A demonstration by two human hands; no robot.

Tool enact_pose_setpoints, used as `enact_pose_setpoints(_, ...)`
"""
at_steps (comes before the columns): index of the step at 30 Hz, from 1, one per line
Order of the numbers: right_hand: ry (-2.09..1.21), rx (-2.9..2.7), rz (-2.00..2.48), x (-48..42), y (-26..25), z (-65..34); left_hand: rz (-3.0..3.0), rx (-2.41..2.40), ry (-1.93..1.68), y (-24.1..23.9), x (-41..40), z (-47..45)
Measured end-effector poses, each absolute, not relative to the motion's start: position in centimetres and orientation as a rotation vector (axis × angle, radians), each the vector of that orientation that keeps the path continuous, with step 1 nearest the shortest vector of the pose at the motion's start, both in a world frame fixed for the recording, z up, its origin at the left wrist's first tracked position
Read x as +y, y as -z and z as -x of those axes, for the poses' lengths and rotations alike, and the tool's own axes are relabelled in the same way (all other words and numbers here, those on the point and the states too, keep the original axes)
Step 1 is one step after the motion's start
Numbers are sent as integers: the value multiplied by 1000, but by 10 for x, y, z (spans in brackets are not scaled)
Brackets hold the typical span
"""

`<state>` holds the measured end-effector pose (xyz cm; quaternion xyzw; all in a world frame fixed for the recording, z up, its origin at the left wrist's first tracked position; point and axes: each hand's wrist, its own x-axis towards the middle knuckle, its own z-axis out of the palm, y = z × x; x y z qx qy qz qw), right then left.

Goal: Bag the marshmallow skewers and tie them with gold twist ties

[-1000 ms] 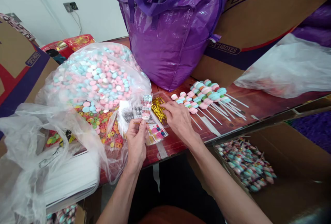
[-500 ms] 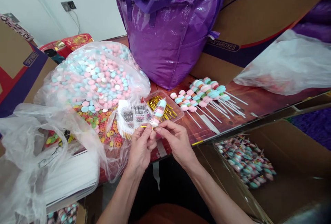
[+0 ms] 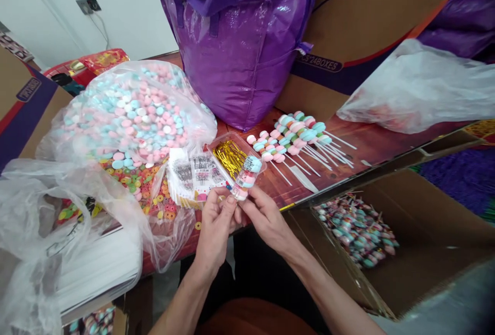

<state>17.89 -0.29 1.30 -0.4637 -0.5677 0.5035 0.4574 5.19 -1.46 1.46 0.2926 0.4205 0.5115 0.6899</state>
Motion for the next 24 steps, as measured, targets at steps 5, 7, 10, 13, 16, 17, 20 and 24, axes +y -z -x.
enact_pose_setpoints(5, -1120, -1429, 1268, -7, -11, -173, -843, 1087, -1230, -3, -19, -52)
enact_pose_setpoints(7, -1159, -1432, 1279, -10, -10, -174, -687, 1030, -1179, -2, -16, -50)
enact_pose_setpoints(10, -993, -1477, 1297, -16, -6, -178, -314, 915, -1076, -3, -5, -45)
enact_pose_setpoints(13, -569, -1634, 1222, -18, 0, -183, -64, 857, -994, -8, 3, -44)
enact_pose_setpoints(16, -243, -1831, 1083, -16, 3, -188, -3, 829, -957, -14, 2, -47)
enact_pose_setpoints(17, -161, -1859, 1048, -15, 3, -189, -2, 826, -954, -16, 0, -49)
enact_pose_setpoints(20, -31, -1825, 994, -14, 1, -188, -11, 817, -975, -20, -6, -53)
enact_pose_setpoints(24, -172, -1705, 1062, -18, -3, -179, -83, 772, -1011, -17, -11, -58)
